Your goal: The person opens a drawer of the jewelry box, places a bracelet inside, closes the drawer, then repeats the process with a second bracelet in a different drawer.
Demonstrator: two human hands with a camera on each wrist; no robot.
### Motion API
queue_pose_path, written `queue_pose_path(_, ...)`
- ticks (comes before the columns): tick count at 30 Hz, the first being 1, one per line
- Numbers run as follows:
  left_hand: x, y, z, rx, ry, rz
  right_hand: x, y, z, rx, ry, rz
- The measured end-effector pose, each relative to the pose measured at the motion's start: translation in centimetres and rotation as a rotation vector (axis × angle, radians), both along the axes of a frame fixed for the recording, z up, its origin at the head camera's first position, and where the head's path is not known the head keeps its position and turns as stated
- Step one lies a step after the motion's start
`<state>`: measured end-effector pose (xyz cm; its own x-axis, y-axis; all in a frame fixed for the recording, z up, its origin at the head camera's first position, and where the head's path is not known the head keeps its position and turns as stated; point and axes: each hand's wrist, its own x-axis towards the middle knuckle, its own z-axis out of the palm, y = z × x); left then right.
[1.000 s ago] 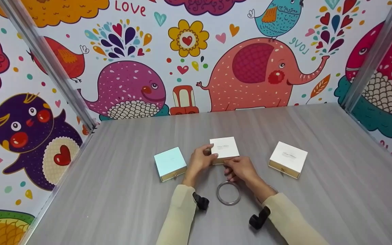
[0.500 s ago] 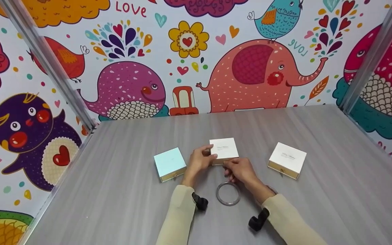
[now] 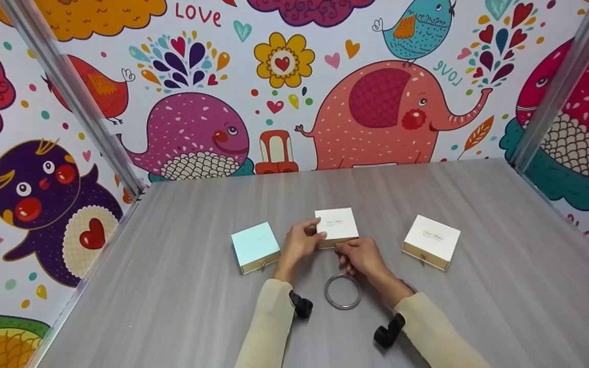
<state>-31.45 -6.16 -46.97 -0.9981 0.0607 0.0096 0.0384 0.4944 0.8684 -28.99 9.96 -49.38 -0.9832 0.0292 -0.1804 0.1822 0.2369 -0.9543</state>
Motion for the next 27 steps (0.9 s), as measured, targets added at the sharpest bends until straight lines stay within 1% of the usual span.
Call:
queue_pose_path(5,-0.02,0.00,0.06,0.001,-0.005,-0.004,0.05,0.05,0.05,0.023,-0.006,-0.004)
queue_pose_path(12,0.06,0.02,0.09,0.012,-0.010,0.005,0.14,0.24,0.25,0.061,-0.017,0.026)
queue_pose_path(16,0.05,0.07,0.07,0.007,-0.001,0.010,0.14,0.35,0.42,0.081,-0.020,0.043)
queue_pose_path(21,-0.10,0.06,0.03,-0.001,0.008,0.008,0.18,0.43,0.53,0.093,-0.013,0.051)
queue_pose_path(27,-0.07,0.01,-0.06,-0.004,-0.003,-0.002,0.32,0.55,0.51,0.118,0.007,0.071)
